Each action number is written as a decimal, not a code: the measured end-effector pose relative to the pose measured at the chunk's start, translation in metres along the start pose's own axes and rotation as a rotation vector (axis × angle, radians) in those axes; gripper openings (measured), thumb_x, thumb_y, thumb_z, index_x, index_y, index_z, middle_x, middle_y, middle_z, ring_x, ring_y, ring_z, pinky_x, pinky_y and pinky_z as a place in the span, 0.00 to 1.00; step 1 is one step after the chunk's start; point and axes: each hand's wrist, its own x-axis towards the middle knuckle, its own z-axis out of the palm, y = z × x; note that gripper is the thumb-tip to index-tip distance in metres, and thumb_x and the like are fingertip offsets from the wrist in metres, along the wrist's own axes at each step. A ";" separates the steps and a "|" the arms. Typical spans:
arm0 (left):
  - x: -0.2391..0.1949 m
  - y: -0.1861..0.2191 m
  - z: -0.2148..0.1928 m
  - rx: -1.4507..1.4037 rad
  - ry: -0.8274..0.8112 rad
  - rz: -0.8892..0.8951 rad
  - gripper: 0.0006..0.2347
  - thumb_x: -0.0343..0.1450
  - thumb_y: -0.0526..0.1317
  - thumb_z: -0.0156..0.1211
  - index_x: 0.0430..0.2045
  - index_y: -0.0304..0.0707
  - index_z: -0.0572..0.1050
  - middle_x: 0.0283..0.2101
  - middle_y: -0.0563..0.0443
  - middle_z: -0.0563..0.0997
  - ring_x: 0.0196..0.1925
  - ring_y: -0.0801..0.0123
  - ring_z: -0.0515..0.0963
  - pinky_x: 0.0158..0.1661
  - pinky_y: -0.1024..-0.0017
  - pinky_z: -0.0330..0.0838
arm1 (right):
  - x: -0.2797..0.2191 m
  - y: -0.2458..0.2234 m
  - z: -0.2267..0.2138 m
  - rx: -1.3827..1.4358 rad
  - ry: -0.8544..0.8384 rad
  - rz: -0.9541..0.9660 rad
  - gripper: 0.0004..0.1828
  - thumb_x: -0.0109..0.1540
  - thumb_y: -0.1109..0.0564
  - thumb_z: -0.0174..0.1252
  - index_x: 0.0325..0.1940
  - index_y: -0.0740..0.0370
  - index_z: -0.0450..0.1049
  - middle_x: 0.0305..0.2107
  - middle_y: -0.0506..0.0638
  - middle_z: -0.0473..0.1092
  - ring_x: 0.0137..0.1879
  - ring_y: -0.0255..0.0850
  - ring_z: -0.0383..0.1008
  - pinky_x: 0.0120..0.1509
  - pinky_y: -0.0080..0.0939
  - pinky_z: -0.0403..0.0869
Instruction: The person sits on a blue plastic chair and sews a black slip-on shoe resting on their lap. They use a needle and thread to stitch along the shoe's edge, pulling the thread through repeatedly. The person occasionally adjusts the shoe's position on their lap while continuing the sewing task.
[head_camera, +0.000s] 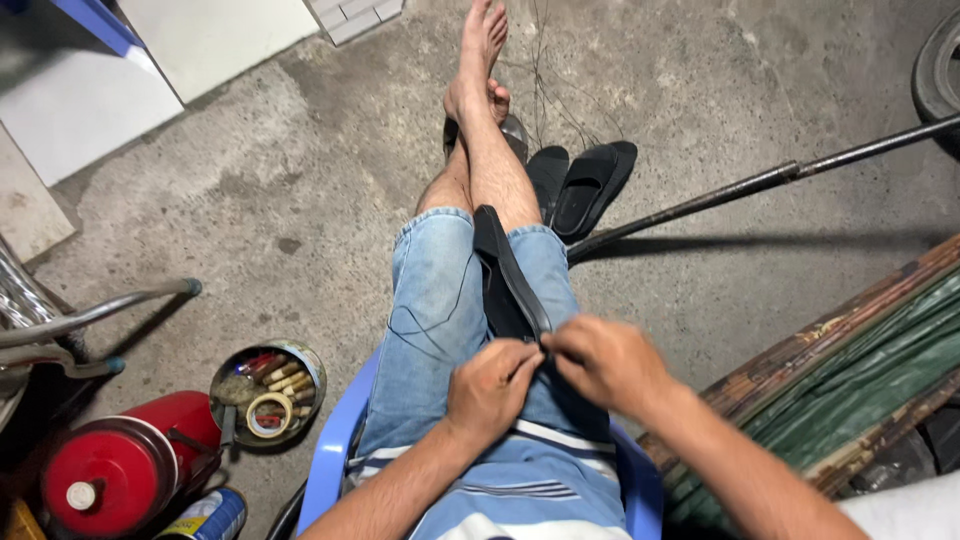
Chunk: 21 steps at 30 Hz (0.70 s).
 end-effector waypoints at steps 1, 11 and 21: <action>-0.002 0.006 -0.009 0.045 -0.097 0.041 0.01 0.65 0.38 0.59 0.26 0.45 0.76 0.28 0.56 0.79 0.29 0.67 0.80 0.26 0.74 0.73 | -0.011 -0.010 -0.001 0.017 0.054 -0.034 0.10 0.52 0.52 0.58 0.37 0.48 0.74 0.30 0.41 0.72 0.35 0.39 0.74 0.34 0.39 0.74; 0.039 0.019 -0.075 -0.179 -0.746 -0.412 0.04 0.55 0.34 0.57 0.11 0.50 0.76 0.39 0.54 0.80 0.52 0.76 0.75 0.50 0.76 0.60 | -0.021 -0.026 -0.008 0.139 -0.135 0.172 0.12 0.58 0.48 0.52 0.43 0.47 0.75 0.33 0.40 0.72 0.37 0.41 0.74 0.36 0.44 0.72; 0.025 0.011 -0.042 0.132 -0.618 -0.350 0.12 0.66 0.39 0.54 0.42 0.51 0.68 0.32 0.50 0.77 0.37 0.54 0.79 0.35 0.59 0.73 | -0.020 -0.031 -0.012 0.251 -0.142 0.355 0.11 0.54 0.49 0.58 0.40 0.44 0.77 0.33 0.39 0.75 0.41 0.43 0.76 0.43 0.41 0.74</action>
